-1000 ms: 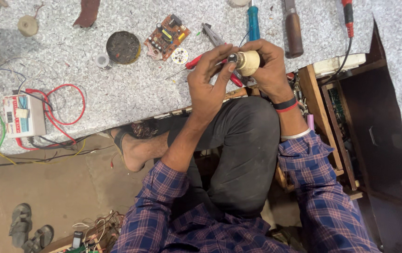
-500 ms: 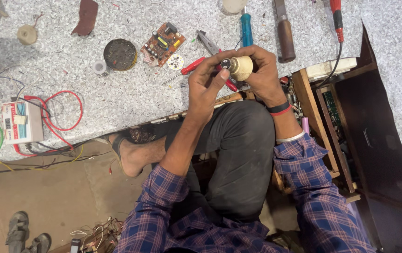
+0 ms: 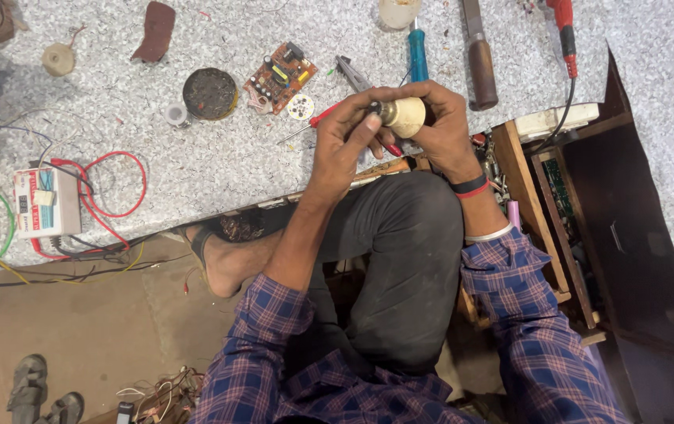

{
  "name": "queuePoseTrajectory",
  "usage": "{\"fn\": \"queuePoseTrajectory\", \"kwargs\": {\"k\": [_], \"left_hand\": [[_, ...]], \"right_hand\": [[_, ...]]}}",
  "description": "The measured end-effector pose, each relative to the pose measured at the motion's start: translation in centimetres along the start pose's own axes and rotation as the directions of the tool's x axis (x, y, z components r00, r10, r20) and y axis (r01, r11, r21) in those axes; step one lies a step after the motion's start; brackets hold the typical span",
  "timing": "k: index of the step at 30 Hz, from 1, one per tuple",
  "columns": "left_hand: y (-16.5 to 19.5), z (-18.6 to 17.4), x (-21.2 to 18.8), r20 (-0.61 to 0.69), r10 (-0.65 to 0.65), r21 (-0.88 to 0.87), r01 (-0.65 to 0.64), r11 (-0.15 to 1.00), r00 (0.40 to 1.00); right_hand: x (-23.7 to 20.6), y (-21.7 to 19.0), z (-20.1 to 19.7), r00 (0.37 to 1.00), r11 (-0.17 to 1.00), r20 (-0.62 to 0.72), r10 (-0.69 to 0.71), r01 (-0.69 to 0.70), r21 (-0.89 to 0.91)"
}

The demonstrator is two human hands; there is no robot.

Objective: The person sits on the floor at a workbench repairing a lamp holder. They thread wires through the ceramic holder body, twist and route the wire ends, tighten the brass terminal with a screwdriver, and solder the connection using a soldering iron.

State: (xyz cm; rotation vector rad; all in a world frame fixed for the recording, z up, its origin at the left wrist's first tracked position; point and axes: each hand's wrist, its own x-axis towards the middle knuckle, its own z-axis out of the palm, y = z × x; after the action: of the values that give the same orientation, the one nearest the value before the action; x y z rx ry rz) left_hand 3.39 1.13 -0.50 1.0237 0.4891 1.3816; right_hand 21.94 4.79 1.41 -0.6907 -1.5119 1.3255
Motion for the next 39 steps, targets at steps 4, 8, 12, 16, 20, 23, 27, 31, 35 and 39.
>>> {"fn": "queuePoseTrajectory", "kwargs": {"k": [4, 8, 12, 16, 20, 23, 27, 31, 35, 39], "left_hand": [[-0.8, -0.1, 0.2, -0.049, 0.050, -0.282, -0.062, 0.957, 0.998], [-0.5, -1.1, 1.1, -0.154, -0.020, -0.521, -0.064, 0.851, 0.988], [-0.3, -1.7, 0.8, -0.215, -0.118, -0.676, -0.060, 0.734, 0.970], [-0.6, -2.0, 0.1, -0.169, -0.107, -0.756, -0.059, 0.652, 0.980], [-0.9, -2.3, 0.0, -0.130, -0.071, -0.767, -0.054, 0.640, 0.989], [-1.1, -2.4, -0.1, -0.138, -0.089, -0.755, -0.047, 0.654, 0.986], [-1.3, -2.5, 0.0, -0.141, -0.101, -0.751, -0.040, 0.659, 0.985], [-1.3, -2.7, 0.0, -0.104, -0.062, -0.774, -0.041, 0.632, 0.993], [-1.4, -3.2, 0.0, -0.130, -0.084, -0.801, -0.054, 0.596, 0.988], [-1.6, -3.8, -0.3, -0.143, -0.145, -0.828, -0.038, 0.559, 0.979]], "right_hand": [[0.0, 0.4, -0.1, 0.999, 1.000, -0.043, -0.023, 0.023, -0.018], [0.1, 0.5, -0.5, 0.994, 1.000, -0.113, -0.006, 0.006, -0.006], [0.5, -0.3, -0.6, 0.958, 0.975, -0.282, 0.054, -0.111, -0.193], [0.5, -2.5, -0.5, 0.945, 0.931, -0.196, 0.261, -0.300, -0.206], [0.6, -3.6, 0.7, 0.922, 0.923, -0.042, 0.384, -0.384, 0.013], [0.6, -3.3, 1.6, 0.917, 0.914, -0.039, 0.397, -0.391, 0.109], [0.5, -2.6, 1.8, 0.929, 0.913, -0.054, 0.367, -0.348, 0.215], [0.4, -2.8, 1.9, 0.943, 0.960, -0.192, 0.270, -0.250, 0.122], [-0.2, -4.4, 2.9, 0.970, 0.997, -0.242, 0.025, -0.042, -0.063], [-1.5, -6.9, 4.8, 0.990, 0.911, -0.059, -0.125, 0.091, -0.403]]}}
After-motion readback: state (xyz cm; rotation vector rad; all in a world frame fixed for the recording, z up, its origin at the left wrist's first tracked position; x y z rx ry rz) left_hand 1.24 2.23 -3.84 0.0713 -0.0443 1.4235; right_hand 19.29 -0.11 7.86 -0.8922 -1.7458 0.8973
